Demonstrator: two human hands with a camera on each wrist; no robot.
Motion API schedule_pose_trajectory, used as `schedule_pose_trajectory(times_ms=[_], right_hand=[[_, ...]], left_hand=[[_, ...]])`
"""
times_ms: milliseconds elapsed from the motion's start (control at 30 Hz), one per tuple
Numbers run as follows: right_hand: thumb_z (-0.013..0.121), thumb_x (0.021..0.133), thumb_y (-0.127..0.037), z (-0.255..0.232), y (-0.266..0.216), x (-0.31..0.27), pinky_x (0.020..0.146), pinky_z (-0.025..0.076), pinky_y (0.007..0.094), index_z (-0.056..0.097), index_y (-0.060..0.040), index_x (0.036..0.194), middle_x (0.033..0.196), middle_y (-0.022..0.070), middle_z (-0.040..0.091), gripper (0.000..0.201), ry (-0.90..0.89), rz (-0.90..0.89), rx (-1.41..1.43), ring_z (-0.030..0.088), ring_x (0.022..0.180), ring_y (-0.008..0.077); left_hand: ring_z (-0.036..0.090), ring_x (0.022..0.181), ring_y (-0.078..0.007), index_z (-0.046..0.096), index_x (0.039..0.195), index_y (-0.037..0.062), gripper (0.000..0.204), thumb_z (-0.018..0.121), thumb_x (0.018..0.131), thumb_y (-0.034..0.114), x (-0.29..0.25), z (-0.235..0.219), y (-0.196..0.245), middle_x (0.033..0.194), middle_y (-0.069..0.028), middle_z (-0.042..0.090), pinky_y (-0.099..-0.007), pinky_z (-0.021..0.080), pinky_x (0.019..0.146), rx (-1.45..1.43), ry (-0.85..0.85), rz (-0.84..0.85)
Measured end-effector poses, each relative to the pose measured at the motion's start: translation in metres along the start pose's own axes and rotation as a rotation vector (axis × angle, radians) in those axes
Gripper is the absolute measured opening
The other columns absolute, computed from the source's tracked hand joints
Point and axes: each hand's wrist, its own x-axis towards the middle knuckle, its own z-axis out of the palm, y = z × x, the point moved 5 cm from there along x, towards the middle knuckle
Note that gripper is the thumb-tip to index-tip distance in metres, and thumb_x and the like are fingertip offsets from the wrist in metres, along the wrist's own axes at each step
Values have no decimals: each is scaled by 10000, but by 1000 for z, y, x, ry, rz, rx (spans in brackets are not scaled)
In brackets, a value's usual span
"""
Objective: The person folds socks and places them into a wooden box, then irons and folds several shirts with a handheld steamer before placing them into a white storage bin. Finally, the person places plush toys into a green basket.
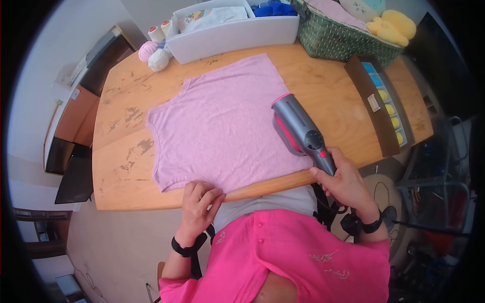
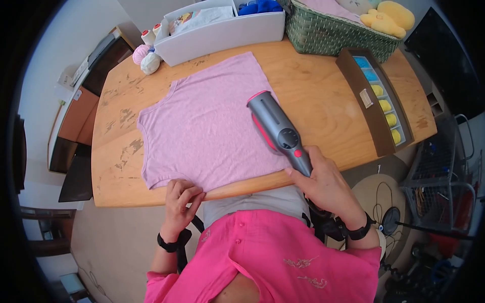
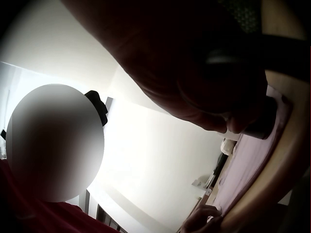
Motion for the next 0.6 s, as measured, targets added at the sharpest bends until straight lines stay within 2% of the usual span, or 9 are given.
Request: schedule_pose_trajectory(times_ms=[67,100,200,300,367,467,600], right_hand=[[694,874,-254,-5,6,2,473,456,298,495,54,1193,661,100,585,486,53,26,54,579,490,146],[691,878,-253,-6,6,5,459,456,271,489,65,1211,628,62,573,503,71,-24,71,588,498,128],[684,880,-242,-11,2,14,460,459,281,490,72,1187,627,73,579,480,53,-37,99,590,498,134],[678,879,-244,-14,-28,33,460,462,289,495,71,1163,624,76,582,461,-6,-75,74,594,502,138],[678,874,-242,-11,-50,56,461,467,298,497,67,1152,629,86,585,453,-40,-178,24,598,506,149],[679,859,-259,5,-70,96,468,486,317,500,67,1122,657,106,595,455,-69,-301,-48,608,514,177],[677,849,-279,36,-87,133,475,503,329,498,86,1085,689,134,606,470,-191,-360,-57,618,525,201]], left_hand=[[526,861,-267,659,882,68,222,772,708,-13,-1,0,-1,877,-57,580,-373,438,721,-10,-4,-12],[524,862,-265,658,880,69,220,773,711,-11,-1,0,-1,876,-56,578,-370,436,718,-16,-5,-16],[518,861,-258,653,869,71,213,779,713,-2,1,0,-3,870,-51,573,-361,430,707,-33,-1,-6],[509,846,-246,646,852,74,206,782,715,6,3,-1,-5,858,-45,564,-352,420,691,-60,-5,-4],[502,831,-239,642,843,78,201,784,717,13,4,0,-7,848,-42,557,-346,412,681,-81,-16,-18],[494,813,-231,641,835,84,195,785,720,22,2,-1,-11,834,-38,547,-339,401,672,-100,-24,-45],[493,808,-228,641,829,86,195,790,715,32,2,-1,-10,824,-36,546,-343,397,672,-114,-8,-52]])
